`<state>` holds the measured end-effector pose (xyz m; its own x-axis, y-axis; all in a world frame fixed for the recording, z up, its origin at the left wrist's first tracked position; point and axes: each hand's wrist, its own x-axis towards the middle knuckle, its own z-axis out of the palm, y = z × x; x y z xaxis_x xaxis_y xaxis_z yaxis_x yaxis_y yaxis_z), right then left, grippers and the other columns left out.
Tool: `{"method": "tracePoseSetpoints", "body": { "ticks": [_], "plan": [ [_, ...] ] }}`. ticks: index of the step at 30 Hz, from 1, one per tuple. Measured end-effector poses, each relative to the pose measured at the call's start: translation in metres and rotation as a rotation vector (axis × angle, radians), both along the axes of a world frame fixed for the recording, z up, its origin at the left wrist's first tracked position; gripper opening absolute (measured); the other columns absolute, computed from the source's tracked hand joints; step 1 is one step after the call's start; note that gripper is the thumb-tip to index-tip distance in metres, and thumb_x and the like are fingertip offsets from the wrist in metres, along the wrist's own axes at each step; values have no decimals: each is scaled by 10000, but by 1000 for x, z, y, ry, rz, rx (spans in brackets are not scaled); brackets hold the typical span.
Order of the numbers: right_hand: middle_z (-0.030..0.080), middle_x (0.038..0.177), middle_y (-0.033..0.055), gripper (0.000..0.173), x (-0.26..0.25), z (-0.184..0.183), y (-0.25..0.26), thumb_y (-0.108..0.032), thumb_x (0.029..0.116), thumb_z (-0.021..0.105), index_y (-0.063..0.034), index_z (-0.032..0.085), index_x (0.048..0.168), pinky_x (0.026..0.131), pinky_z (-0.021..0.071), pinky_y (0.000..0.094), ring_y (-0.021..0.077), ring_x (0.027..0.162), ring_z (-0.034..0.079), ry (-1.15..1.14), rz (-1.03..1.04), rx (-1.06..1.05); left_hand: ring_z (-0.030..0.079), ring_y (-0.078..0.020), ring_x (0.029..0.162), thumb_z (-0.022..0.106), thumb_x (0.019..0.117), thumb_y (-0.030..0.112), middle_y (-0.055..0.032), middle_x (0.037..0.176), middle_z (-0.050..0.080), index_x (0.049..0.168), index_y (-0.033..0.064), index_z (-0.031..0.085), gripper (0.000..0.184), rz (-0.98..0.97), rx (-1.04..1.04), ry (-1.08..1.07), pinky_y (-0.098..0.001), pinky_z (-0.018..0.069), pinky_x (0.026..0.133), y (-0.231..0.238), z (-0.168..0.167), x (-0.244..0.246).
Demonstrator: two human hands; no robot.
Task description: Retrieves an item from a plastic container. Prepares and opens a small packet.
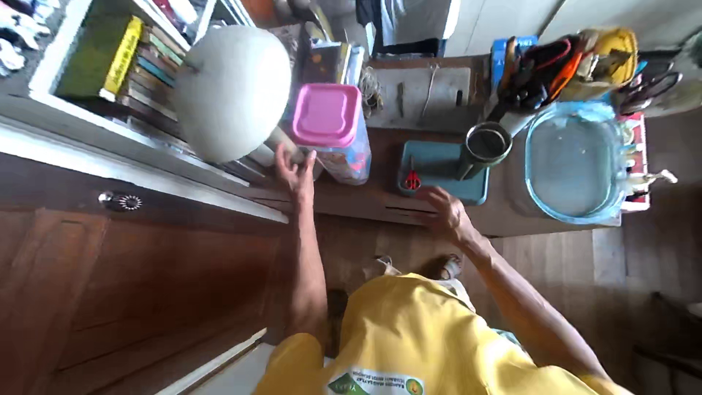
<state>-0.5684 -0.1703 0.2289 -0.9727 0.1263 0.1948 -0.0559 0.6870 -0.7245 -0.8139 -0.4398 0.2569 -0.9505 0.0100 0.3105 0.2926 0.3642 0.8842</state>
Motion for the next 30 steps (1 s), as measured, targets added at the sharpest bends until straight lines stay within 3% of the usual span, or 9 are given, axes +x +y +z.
{"method": "tracePoseSetpoints", "body": {
  "ticks": [4, 8, 10, 13, 16, 20, 24, 26, 30],
  "plan": [
    [530, 1514, 149, 533, -136, 61, -17, -335, 892, 765, -93, 653, 1354, 1216, 347, 529, 331, 1468, 421, 249, 169, 347, 552, -250, 1339, 818, 866, 234, -199, 1493, 517, 1479, -20, 457, 756, -122, 144, -163, -384, 506, 1077, 0, -12, -13],
    [414, 1609, 149, 778, -217, 92, -33, -266, 776, 863, -215, 546, 1484, 1211, 271, 624, 407, 1507, 327, 86, 379, 587, 444, -272, 1444, 899, 767, 349, -176, 1598, 400, 1557, 38, 378, 996, -144, 93, -132, -450, 461, 1135, 11, -20, -9],
    [390, 1616, 172, 851, -239, 99, -41, -244, 749, 894, -250, 510, 1509, 1161, 334, 643, 446, 1478, 356, -22, 430, 661, 416, -274, 1460, 938, 696, 380, -187, 1608, 379, 1584, 44, 324, 1131, -98, 67, -56, -458, 451, 1134, 22, -26, -7],
    [435, 1575, 184, 856, -253, 114, -54, -199, 742, 885, -234, 503, 1507, 987, 477, 656, 477, 1368, 469, -139, 470, 760, 350, -242, 1502, 976, 615, 385, -207, 1628, 329, 1598, -7, 234, 1292, -31, 62, 60, -374, 339, 1226, 40, -36, -4],
    [457, 1538, 225, 886, -258, 130, -66, -213, 747, 867, -188, 466, 1536, 826, 518, 668, 516, 1224, 557, -233, 517, 884, 331, -264, 1509, 960, 561, 490, -249, 1621, 308, 1587, -62, 185, 1399, 70, 10, 89, -348, 297, 1242, 63, -48, -7],
    [499, 1467, 281, 838, -259, 141, -68, -244, 772, 843, -139, 477, 1518, 843, 512, 650, 507, 1142, 600, -274, 574, 909, 333, -311, 1501, 959, 530, 483, -291, 1596, 318, 1554, -99, 219, 1391, 184, -45, 114, -358, 287, 1239, 81, -57, -9],
    [578, 1404, 212, 714, -265, 155, -52, -283, 814, 768, -175, 535, 1479, 806, 521, 641, 444, 1053, 652, -207, 631, 815, 328, -298, 1507, 944, 484, 564, -284, 1611, 302, 1579, -91, 164, 1495, 222, -48, 168, -361, 281, 1242, 82, -64, -13],
    [661, 1307, 158, 553, -263, 170, -37, -213, 878, 678, -206, 608, 1427, 781, 532, 633, 407, 1008, 682, -93, 620, 742, 290, -301, 1526, 934, 513, 618, -289, 1631, 257, 1596, -80, 112, 1528, 207, -20, 194, -368, 254, 1255, 81, -66, -13],
    [722, 1227, 112, 388, -267, 182, 10, -55, 985, 491, -134, 691, 1308, 776, 563, 570, 340, 990, 722, 210, 535, 670, 291, -302, 1524, 912, 532, 664, -290, 1629, 260, 1597, -77, 111, 1524, 184, -18, 184, -373, 246, 1258, 81, -62, -7]
  ]
}}
